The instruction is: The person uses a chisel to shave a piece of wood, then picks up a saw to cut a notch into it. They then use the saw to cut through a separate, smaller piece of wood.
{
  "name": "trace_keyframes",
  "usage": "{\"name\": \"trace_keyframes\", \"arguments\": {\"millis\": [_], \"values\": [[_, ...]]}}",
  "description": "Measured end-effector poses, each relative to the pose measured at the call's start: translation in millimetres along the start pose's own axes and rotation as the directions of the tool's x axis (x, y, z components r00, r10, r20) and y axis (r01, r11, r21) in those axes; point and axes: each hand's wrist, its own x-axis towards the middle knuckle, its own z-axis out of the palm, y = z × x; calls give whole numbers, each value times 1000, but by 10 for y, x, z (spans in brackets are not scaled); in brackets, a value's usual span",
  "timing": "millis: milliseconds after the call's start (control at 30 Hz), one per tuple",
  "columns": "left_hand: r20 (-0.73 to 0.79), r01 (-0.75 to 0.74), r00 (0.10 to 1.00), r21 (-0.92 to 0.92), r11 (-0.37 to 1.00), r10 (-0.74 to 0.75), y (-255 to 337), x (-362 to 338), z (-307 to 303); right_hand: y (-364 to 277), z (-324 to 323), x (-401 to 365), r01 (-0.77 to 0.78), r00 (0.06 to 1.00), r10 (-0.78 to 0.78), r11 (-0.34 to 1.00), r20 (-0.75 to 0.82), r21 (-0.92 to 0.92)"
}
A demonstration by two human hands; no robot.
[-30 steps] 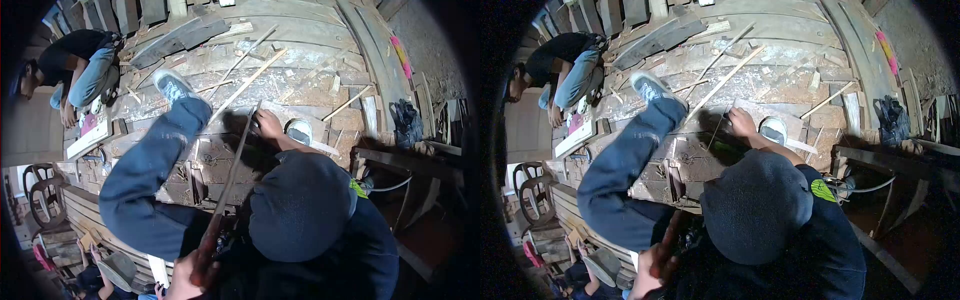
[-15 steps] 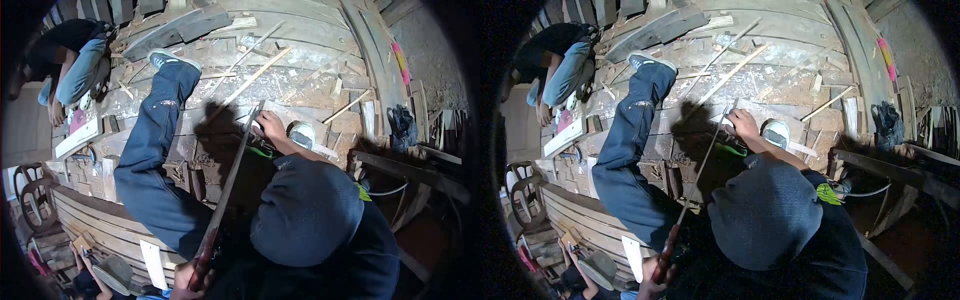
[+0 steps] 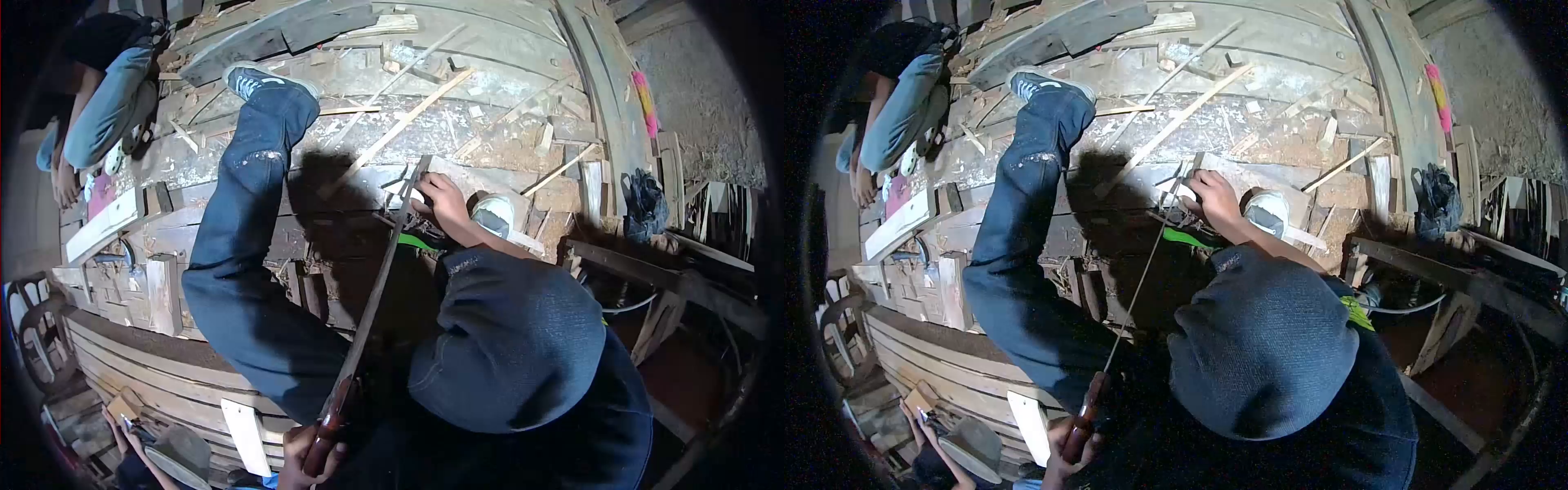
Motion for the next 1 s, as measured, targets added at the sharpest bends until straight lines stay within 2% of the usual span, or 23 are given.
{"name": "trace_keyframes", "arguments": {"millis": [33, 100, 233, 300, 367, 433, 467, 500, 600, 767, 833, 867, 900, 967, 1000], "values": [[8, 1, 1000, -1, 1000, -1, -26, 16, -18, 18, 2, 1, 11, 1000, -11, 1000, 4, -12], [46, -136, 990, 121, 983, 132, -55, 53, -31, 2, -22, -1, 25, 1000, -25, 1000, -11, -12], [85, -123, 990, 162, 979, 110, 182, 161, -1, 84, 30, -9, 48, 998, -49, 998, -28, -49], [34, -37, 999, -21, 999, 38, 419, 328, 56, 76, 57, -8, 63, 998, -64, 997, -28, -44], [70, -92, 994, 29, 995, 89, 336, 420, 78, 87, 47, -6, 48, 998, -49, 998, -29, -28], [76, 81, 994, -61, 995, -76, 367, 486, 160, 89, 45, 1, 46, 998, -47, 999, -32, -18], [-89, -127, 989, -68, 989, 121, 397, 489, 238, 76, 36, 8, 59, 998, -60, 998, -37, -31], [-81, -145, 987, -50, 988, 140, 374, 467, 220, 61, 19, 4, 71, 997, -73, 997, -40, -40], [43, -62, 997, -28, 998, 63, 321, 330, 67, 20, 0, -2, 62, 998, -62, 998, -9, -28], [79, -125, 990, 43, 991, 121, 296, 403, 110, 40, 25, -4, 69, 998, -69, 995, 2, -68], [-63, -84, 995, -3, 996, 84, 412, 529, 251, 72, 59, -29, 63, 998, -63, 996, 2, -57], [89, -130, 988, 76, 989, 123, 186, 524, 220, 89, 68, -23, 78, 997, -79, 996, -19, -48], [92, -129, 988, 71, 989, 122, 164, 502, 208, 73, 52, -22, 77, 997, -78, 996, -15, -50], [88, -58, 993, -172, 983, 74, 205, 487, 191, 39, 25, -29, 55, 998, -56, 996, -6, -76], [-45, -95, 995, -189, 977, 87, 386, 454, 185, 57, 25, -31, 74, 997, -73, 992, 13, -105]]}}
